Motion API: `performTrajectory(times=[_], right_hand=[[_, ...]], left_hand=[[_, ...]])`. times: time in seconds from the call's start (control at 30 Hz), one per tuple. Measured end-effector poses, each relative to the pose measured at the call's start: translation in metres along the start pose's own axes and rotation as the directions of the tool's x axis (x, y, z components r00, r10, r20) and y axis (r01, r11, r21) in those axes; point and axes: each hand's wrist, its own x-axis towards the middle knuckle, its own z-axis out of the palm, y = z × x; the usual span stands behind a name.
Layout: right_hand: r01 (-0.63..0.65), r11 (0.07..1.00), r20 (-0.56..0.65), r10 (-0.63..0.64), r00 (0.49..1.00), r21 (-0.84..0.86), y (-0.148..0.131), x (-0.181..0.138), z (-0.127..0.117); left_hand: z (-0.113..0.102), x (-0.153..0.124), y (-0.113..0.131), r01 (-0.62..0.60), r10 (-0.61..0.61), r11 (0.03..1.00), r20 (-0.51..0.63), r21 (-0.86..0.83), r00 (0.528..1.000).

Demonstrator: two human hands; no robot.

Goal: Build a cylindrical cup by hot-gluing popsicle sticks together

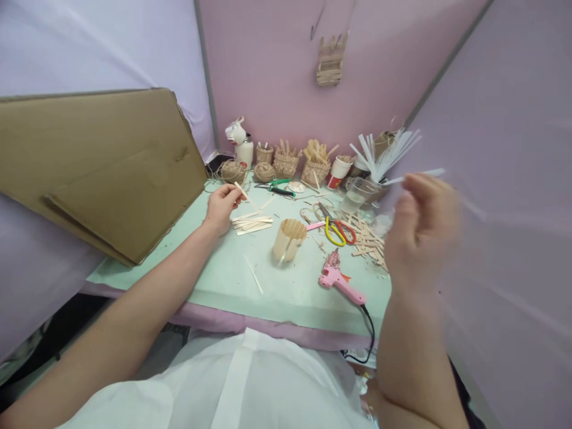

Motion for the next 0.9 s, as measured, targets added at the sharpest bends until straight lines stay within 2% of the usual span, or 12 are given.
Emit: performTrajectory(times=[0.03,0.1,0.13,0.17,0.2,0.3,0.37,0.47,0.57,0.63,0.73,0.9], right_hand=[[0.012,0.996,-0.186,0.005,0.983,0.092,-0.014,-0.003,-0.009],[0.030,0.988,-0.385,0.029,0.923,0.149,-0.034,-0.014,-0.021],[0.009,0.987,-0.424,0.061,0.904,0.160,-0.040,-0.021,-0.024],[-0.026,0.984,-0.383,0.093,0.919,0.177,-0.043,-0.028,-0.025],[-0.030,0.976,-0.458,0.129,0.879,0.217,-0.044,-0.036,-0.024],[-0.107,0.929,-0.237,0.200,0.951,0.355,-0.039,-0.058,-0.017],[-0.171,0.931,0.054,0.162,0.985,0.323,-0.038,-0.070,-0.009],[-0.149,0.949,0.428,0.016,0.904,0.278,-0.045,-0.080,0.008],[-0.110,0.951,0.540,-0.067,0.839,0.289,-0.054,-0.086,0.026],[-0.113,0.951,0.544,-0.066,0.837,0.288,-0.057,-0.088,0.037],[-0.155,0.947,0.516,-0.012,0.857,0.281,-0.055,-0.086,0.047],[-0.173,0.958,0.539,0.024,0.842,0.228,-0.047,-0.083,0.054]], left_hand=[[0.000,-0.001,0.001,-0.005,0.005,1.000,0.004,-0.006,1.000],[-0.001,-0.002,0.004,-0.015,0.016,1.000,0.009,-0.015,1.000],[-0.002,-0.002,0.005,-0.019,0.019,1.000,0.011,-0.019,1.000],[-0.002,-0.003,0.006,-0.019,0.020,1.000,0.013,-0.025,1.000],[-0.002,-0.004,0.007,-0.014,0.014,0.999,0.015,-0.033,1.000],[-0.001,-0.006,0.009,0.023,-0.020,0.997,0.039,-0.074,0.999],[0.001,-0.009,0.010,0.043,-0.035,0.994,0.078,-0.104,0.996],[0.004,-0.015,0.013,0.057,-0.033,0.989,0.176,-0.135,0.984],[0.006,-0.025,0.022,0.039,0.004,0.990,0.307,-0.134,0.952],[0.007,-0.035,0.030,0.002,0.037,0.996,0.422,-0.091,0.906],[0.008,-0.051,0.037,-0.097,0.074,0.995,0.633,0.002,0.770],[0.014,-0.070,0.037,-0.480,0.216,0.872,0.801,0.098,0.558]])
